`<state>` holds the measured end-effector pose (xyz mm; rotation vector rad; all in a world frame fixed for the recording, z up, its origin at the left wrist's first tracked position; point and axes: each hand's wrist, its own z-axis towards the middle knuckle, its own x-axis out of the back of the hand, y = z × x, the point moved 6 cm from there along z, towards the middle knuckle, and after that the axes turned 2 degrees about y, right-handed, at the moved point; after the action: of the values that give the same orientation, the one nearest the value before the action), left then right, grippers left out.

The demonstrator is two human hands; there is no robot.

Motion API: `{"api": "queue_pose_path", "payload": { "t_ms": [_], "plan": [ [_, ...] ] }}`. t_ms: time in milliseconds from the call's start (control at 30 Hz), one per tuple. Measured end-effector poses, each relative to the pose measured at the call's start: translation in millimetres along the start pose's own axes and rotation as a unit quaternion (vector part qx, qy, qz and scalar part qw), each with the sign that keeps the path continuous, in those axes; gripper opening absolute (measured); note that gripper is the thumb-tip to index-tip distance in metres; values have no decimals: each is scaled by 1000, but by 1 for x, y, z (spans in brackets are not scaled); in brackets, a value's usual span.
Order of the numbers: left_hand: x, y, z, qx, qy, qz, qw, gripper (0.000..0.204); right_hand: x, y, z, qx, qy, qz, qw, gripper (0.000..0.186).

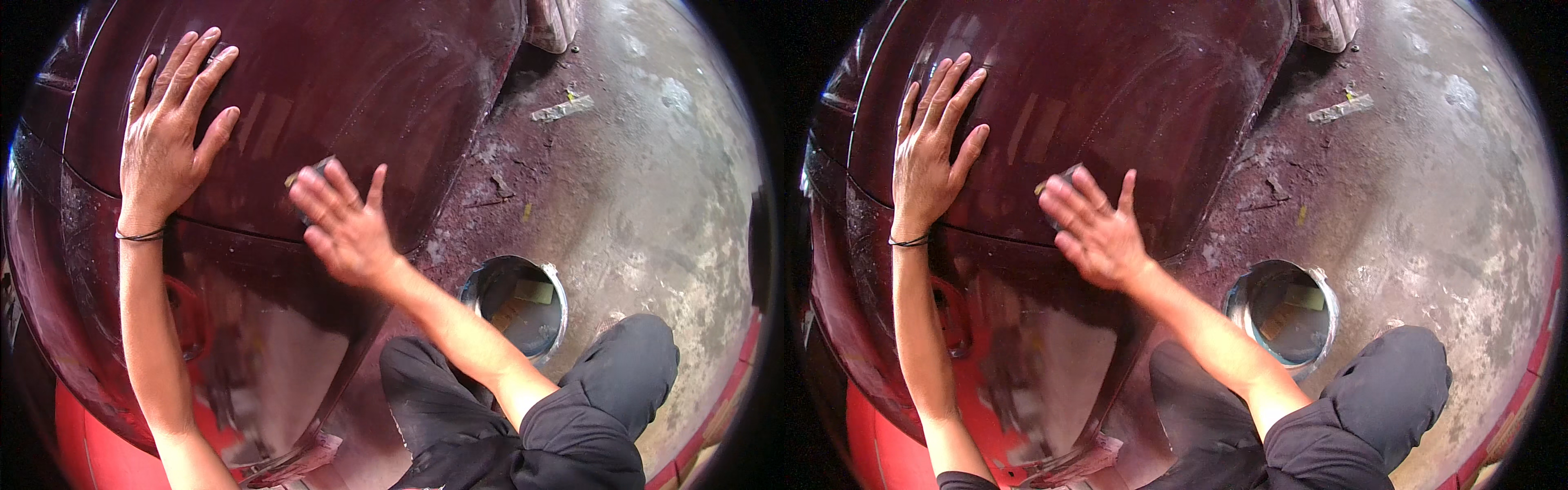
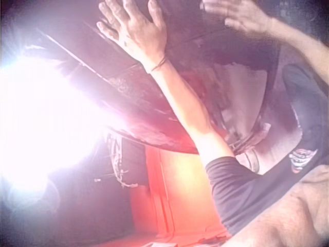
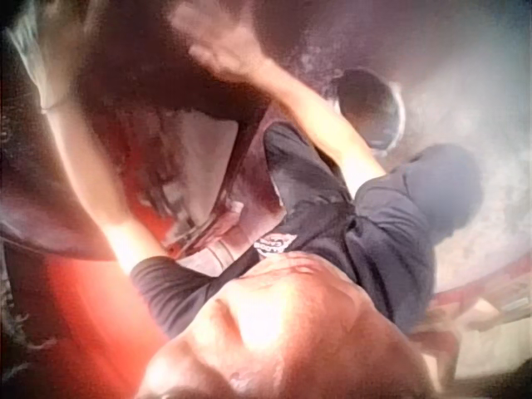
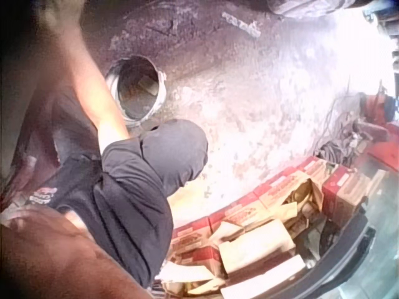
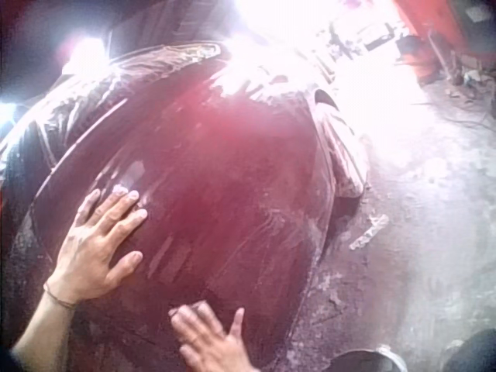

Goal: The person sands the surface of a maroon car door using a sanding block and water. They repeatedly dip the block into a bucket of water and rub the door panel in circular and linear motions.

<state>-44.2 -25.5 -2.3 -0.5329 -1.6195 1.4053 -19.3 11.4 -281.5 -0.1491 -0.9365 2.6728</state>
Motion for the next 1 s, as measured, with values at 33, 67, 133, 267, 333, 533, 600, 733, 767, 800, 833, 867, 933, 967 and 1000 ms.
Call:
{"api": "queue_pose_path", "payload": {
  "t_ms": [33, 67, 133, 267, 333, 533, 600, 733, 767, 800, 833, 867, 933, 967, 1000],
  "plan": [
    [0, -1, -4, 1, -10, 4, 1000, 58, 11, 22, 18, -35, 35, -14, 999, 60],
    [2, 0, 0, 1, -12, 5, 1000, 58, 29, 54, 46, -69, 72, -36, 994, 60],
    [1, -2, 5, -2, 5, 9, 1000, 58, 73, 123, 99, -136, 135, -13, 981, 61],
    [-2, -1, 1, -5, -5, 2, 1000, 58, 75, 145, 109, -216, 138, 22, 966, 61],
    [-1, 0, -2, 2, -16, 0, 1000, 58, 41, 100, 54, -133, 112, -72, 982, 64],
    [8, 2, 9, 8, -8, 6, 1000, 57, 16, 81, -38, -124, 36, -43, 991, 67],
    [7, 0, 0, 9, -23, 9, 1000, 57, 41, 124, 17, -170, 74, -52, 981, 66],
    [-1, -1, 4, 2, -16, 12, 1000, 59, 86, 193, 79, -229, 81, -67, 968, 61],
    [2, 0, 7, 3, -22, 12, 1000, 59, 85, 188, 75, -243, 83, -42, 965, 61],
    [1, 1, 4, 5, -26, 7, 1000, 59, 80, 178, 67, -258, 86, -17, 962, 61],
    [5, 0, 4, 7, -28, 7, 1000, 59, 65, 156, 49, -180, 100, -81, 975, 61],
    [5, 0, 2, 6, -34, 5, 999, 60, 43, 130, 25, -149, 84, -116, 978, 63],
    [1, 4, 2, 8, -32, -3, 999, 60, 17, 98, -24, -175, 29, -20, 984, 68],
    [2, 3, 2, 8, -34, -2, 999, 60, 17, 100, -23, -161, 24, -44, 986, 67],
    [4, 2, 4, 8, -37, 1, 999, 60, 20, 104, -22, -148, 19, -68, 986, 67]
  ]
}}
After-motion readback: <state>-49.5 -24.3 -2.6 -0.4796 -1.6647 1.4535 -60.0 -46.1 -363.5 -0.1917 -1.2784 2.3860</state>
